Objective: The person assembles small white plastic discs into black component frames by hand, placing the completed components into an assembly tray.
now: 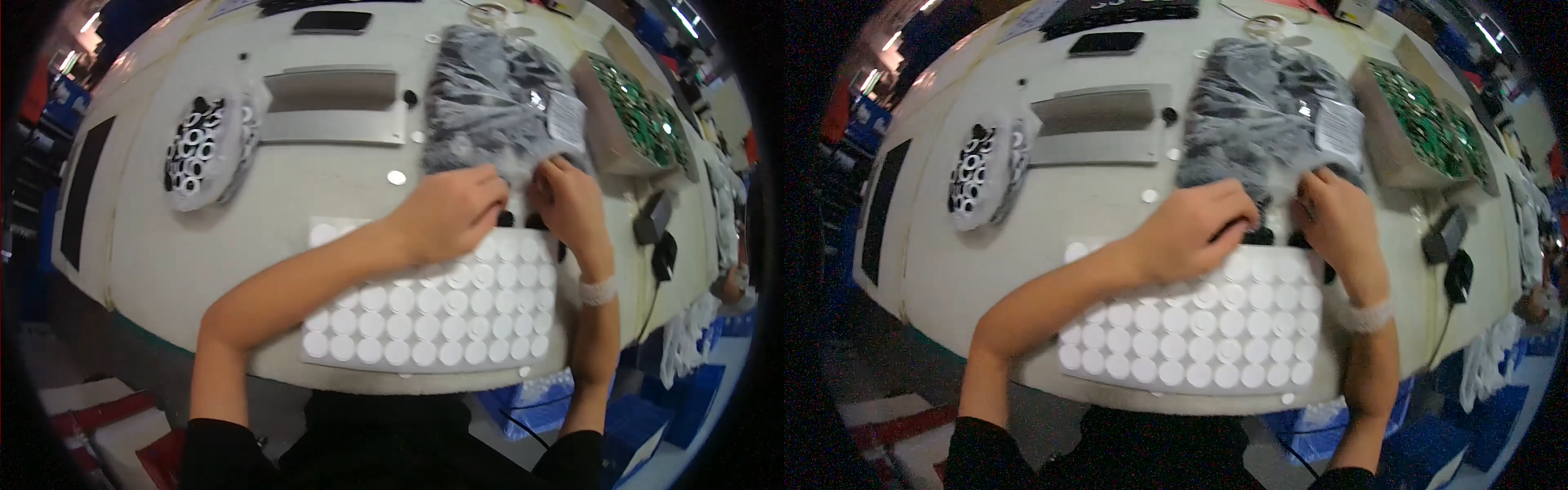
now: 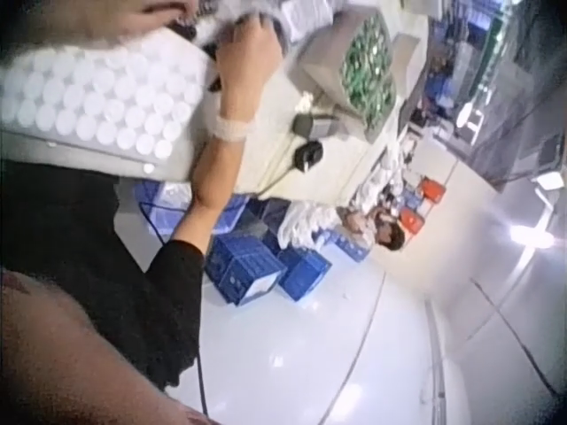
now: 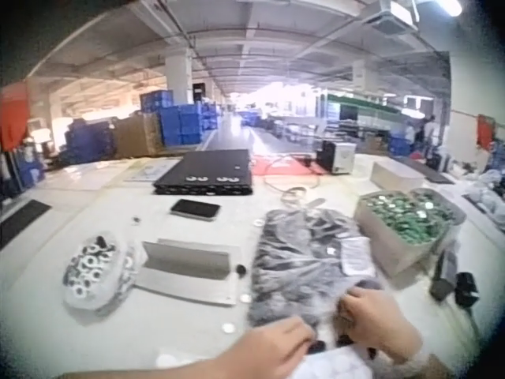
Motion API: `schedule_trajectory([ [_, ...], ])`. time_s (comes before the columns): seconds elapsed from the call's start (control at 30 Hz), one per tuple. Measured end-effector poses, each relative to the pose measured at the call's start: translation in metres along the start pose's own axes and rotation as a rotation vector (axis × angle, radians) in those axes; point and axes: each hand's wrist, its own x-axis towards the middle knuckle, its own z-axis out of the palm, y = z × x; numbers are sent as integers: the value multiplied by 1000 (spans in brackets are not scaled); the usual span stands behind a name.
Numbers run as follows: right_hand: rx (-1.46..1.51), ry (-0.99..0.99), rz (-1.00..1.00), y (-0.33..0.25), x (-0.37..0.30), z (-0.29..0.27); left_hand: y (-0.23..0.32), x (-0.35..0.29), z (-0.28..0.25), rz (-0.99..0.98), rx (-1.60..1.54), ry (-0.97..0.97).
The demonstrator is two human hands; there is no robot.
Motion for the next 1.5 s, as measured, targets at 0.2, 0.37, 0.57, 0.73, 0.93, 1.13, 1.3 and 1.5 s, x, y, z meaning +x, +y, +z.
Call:
schedule_trajectory([
  [0.2,-139,150,-68,0,2,3,1,-2,1,-5,-32,18],
  [0.37,-314,200,-23,15,5,20,0,-3,1,0,4,10],
  [0.57,-359,203,3,17,6,25,2,-2,1,23,-22,19],
  [0.73,-165,234,-65,17,7,14,3,-1,-2,31,-2,10],
  [0.93,-29,279,-182,5,6,-1,2,-3,-3,-5,-1,1],
  [1.13,85,0,-107,11,5,10,3,-1,-3,-8,13,-13],
  [1.3,193,-31,-143,1,4,6,1,-1,-4,7,14,-8],
  [1.5,358,-232,-133,4,0,-15,2,-1,-3,23,11,-9],
])
